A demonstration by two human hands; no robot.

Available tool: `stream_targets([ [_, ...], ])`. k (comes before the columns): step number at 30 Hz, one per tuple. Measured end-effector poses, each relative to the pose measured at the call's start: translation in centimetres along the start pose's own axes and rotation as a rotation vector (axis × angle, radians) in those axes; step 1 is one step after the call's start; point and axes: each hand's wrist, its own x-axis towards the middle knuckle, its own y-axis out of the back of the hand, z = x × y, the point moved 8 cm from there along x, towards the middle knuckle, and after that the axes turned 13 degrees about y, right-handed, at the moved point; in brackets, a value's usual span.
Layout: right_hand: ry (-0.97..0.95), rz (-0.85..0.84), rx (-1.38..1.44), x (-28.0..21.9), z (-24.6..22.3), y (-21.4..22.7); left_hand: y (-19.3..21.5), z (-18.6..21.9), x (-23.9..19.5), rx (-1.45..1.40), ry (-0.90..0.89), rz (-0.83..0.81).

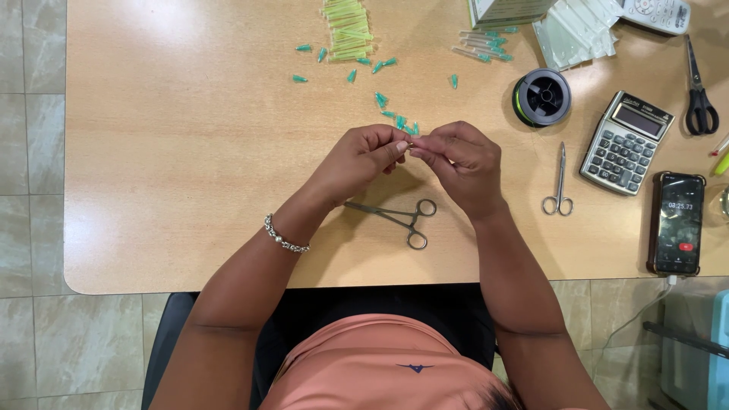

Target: The person assembles small medical supplies on a table. They insert a green cap into a clear plastic tube, then use a pair of scissors to cut a length of green thread. The person threads the green thread through the tube and cap assembly, then uses the scissors to cut the thread. They repeat this process with several more tubes and caps.

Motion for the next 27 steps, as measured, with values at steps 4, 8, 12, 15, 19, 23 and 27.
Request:
stream_targets([
  [4, 0.01, 0.004, -0.025, -0.1, 0.0, -0.1, -0.2, 0.0, -0.2, -0.002, 0.0, -0.004],
  [8, -0.007, 0.016, 0.006, -0.2, 0.4, 0.0, -0.4, 0.9, -0.5, -0.027, -0.034, -0.018],
  [12, -0.032, 0.048, 0.05, -0.2, 0.7, 0.6, -0.3, 1.7, -1.0, -0.045, -0.062, -0.008],
  [15, -0.041, 0.053, 0.062, -0.4, 0.8, 0.5, -0.2, 1.5, -0.9, -0.035, -0.072, 0.003],
  [19, -0.049, 0.072, 0.059, -0.5, 0.7, 0.2, -0.5, 1.4, -0.9, -0.039, -0.087, 0.005],
  [23, -0.036, 0.091, 0.04, -0.5, 0.5, 0.0, -0.6, 1.7, -1.0, -0.021, -0.101, 0.013],
  [27, -0.044, 0.142, 0.022, -0.5, 0.5, 0.4, -0.6, 2.1, -1.1, -0.011, -0.145, 0.014],
])
